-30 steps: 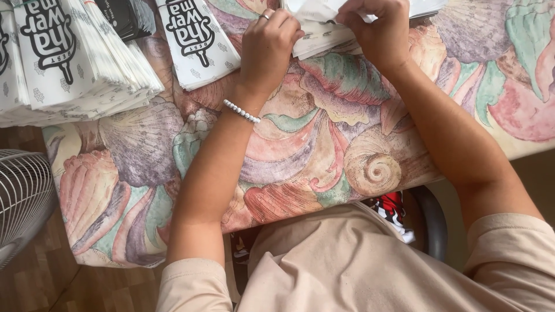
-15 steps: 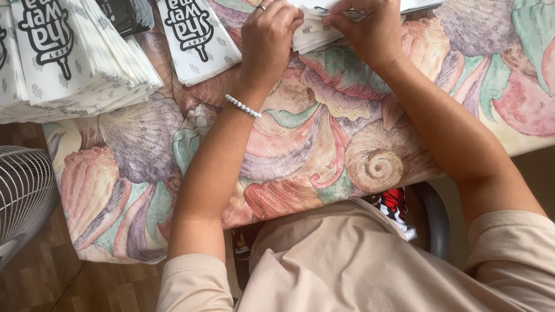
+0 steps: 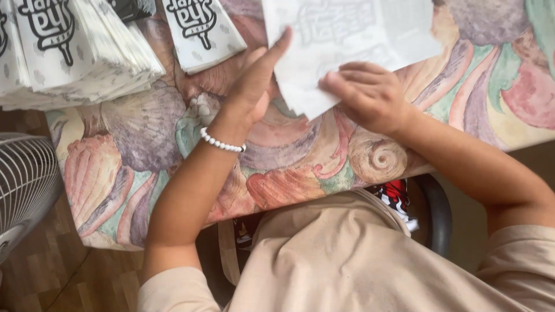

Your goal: Folding printed paper wraps and organizing them into stacks secured with rubber bands.

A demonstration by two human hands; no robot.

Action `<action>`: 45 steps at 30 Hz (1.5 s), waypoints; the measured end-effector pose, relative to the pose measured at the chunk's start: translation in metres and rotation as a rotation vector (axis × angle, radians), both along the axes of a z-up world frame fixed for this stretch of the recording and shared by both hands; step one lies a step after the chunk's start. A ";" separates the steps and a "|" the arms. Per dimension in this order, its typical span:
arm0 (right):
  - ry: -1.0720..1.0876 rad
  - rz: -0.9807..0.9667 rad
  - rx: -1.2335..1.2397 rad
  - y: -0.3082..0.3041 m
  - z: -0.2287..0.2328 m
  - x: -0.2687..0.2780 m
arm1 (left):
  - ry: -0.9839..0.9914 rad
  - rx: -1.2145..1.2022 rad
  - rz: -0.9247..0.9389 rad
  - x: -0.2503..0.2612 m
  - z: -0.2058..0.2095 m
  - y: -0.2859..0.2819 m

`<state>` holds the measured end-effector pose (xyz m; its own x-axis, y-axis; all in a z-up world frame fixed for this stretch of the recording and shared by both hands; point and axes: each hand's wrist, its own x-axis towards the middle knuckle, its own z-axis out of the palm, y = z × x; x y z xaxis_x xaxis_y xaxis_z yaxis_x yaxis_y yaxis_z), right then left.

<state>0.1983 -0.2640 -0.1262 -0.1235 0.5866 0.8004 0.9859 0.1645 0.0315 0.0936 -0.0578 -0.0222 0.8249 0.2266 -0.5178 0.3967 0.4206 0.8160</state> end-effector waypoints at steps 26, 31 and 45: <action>1.520 -0.057 0.278 -0.063 0.003 0.058 | -0.647 0.606 0.107 -0.027 -0.052 -0.004; 1.489 -0.017 0.308 -0.065 0.008 0.057 | -0.630 0.723 0.186 -0.030 -0.047 -0.011; 1.579 0.085 0.220 -0.071 0.012 0.050 | -0.723 0.808 0.154 -0.036 -0.047 -0.014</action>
